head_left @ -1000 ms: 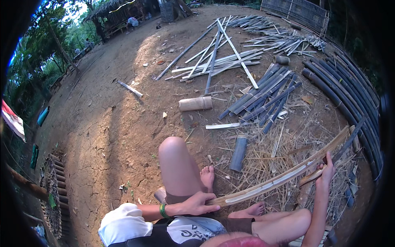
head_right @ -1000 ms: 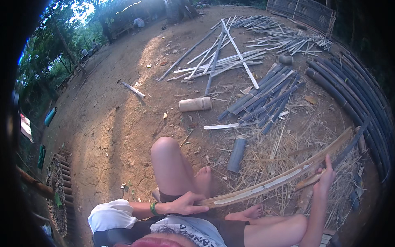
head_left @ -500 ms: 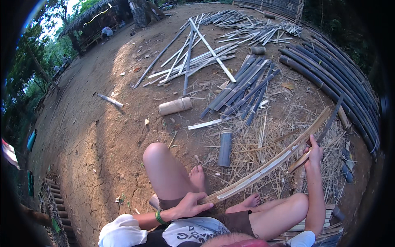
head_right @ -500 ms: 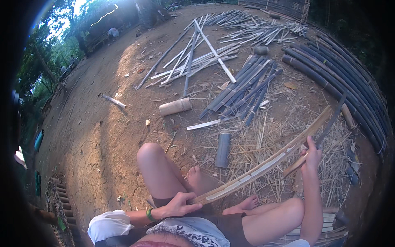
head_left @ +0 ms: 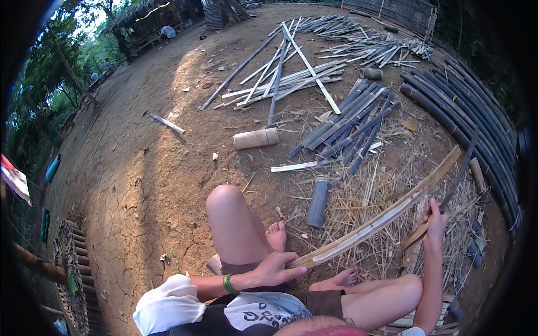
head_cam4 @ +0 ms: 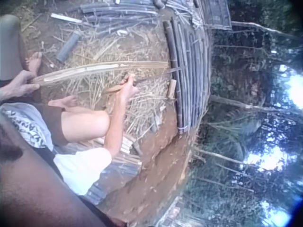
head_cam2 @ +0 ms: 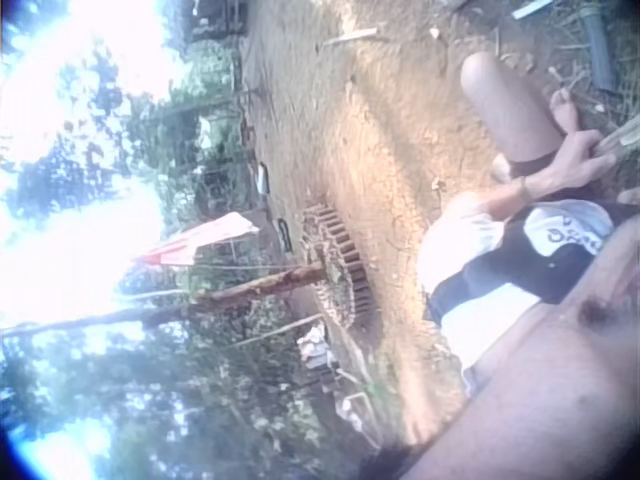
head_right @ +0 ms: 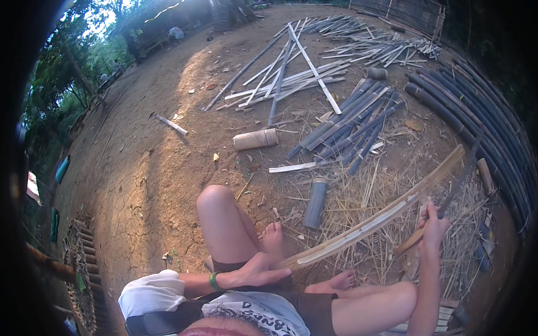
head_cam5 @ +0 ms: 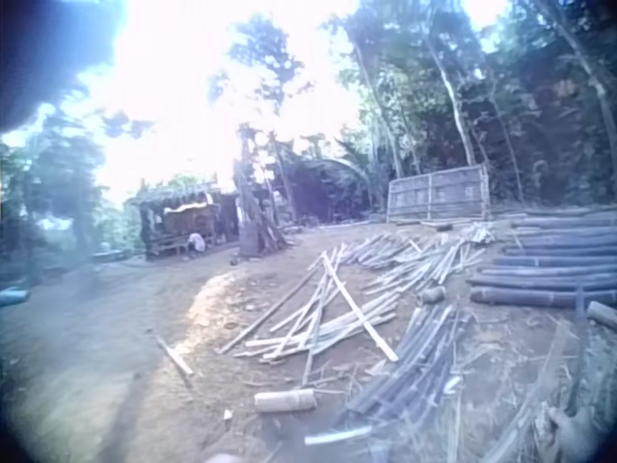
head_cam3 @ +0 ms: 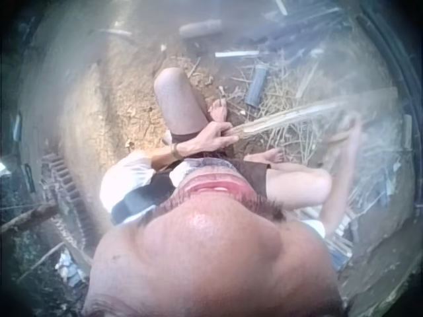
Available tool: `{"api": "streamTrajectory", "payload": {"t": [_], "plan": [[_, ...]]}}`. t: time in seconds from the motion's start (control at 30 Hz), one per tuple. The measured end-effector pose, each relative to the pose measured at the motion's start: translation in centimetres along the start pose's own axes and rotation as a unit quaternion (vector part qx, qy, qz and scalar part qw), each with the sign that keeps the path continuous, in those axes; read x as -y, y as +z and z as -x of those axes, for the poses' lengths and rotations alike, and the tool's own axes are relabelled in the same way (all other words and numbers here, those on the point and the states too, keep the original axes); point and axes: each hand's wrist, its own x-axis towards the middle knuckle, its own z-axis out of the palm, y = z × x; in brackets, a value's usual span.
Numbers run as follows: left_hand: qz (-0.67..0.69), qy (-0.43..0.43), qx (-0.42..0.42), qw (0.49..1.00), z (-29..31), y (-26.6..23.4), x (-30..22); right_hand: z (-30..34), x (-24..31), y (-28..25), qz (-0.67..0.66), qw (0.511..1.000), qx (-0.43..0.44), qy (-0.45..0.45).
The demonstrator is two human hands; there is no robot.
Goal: The person shaves a strip of bamboo with a knife to smooth it and then places it into a pile of similar strips on the ground.
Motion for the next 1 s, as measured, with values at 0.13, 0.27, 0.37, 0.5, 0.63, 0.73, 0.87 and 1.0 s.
{"api": "streamTrajectory", "payload": {"t": [0.13, 0.27, 0.37, 0.5, 0.63, 0.73, 0.87, 1.0], "plan": [[-0.051, 0.029, -0.021, 0.998, -3.0, 0.0, -1.1, 1.8, 0.3, 1.1, 0.152, 0.984, 0.061, -0.065], [0.007, -0.003, -0.02, 1.0, -5.8, -0.6, -4.4, 3.6, 1.0, 1.8, 0.366, 0.897, 0.125, -0.215], [0.101, -0.026, 0.003, 0.995, -7.1, -0.8, -6.1, 6.0, 2.4, 3.3, 0.456, 0.819, 0.164, -0.306], [0.113, -0.025, 0.007, 0.993, -8.5, -1.3, -7.3, 6.7, 2.7, 3.8, 0.506, 0.759, 0.193, -0.362], [0.163, 0.005, 0.0, 0.987, -9.7, -1.4, -6.5, 6.8, 2.6, 4.2, 0.504, 0.755, 0.198, -0.37], [0.168, 0.009, -0.005, 0.986, -9.9, -1.7, -7.2, 6.7, 2.6, 4.0, 0.504, 0.754, 0.202, -0.371], [0.169, 0.027, -0.019, 0.985, -10.4, -2.0, -7.8, 6.6, 2.2, 3.5, 0.509, 0.739, 0.217, -0.385], [0.176, 0.048, -0.016, 0.983, -10.9, -2.4, -8.0, 7.2, 2.7, 3.9, 0.514, 0.719, 0.237, -0.403]]}}
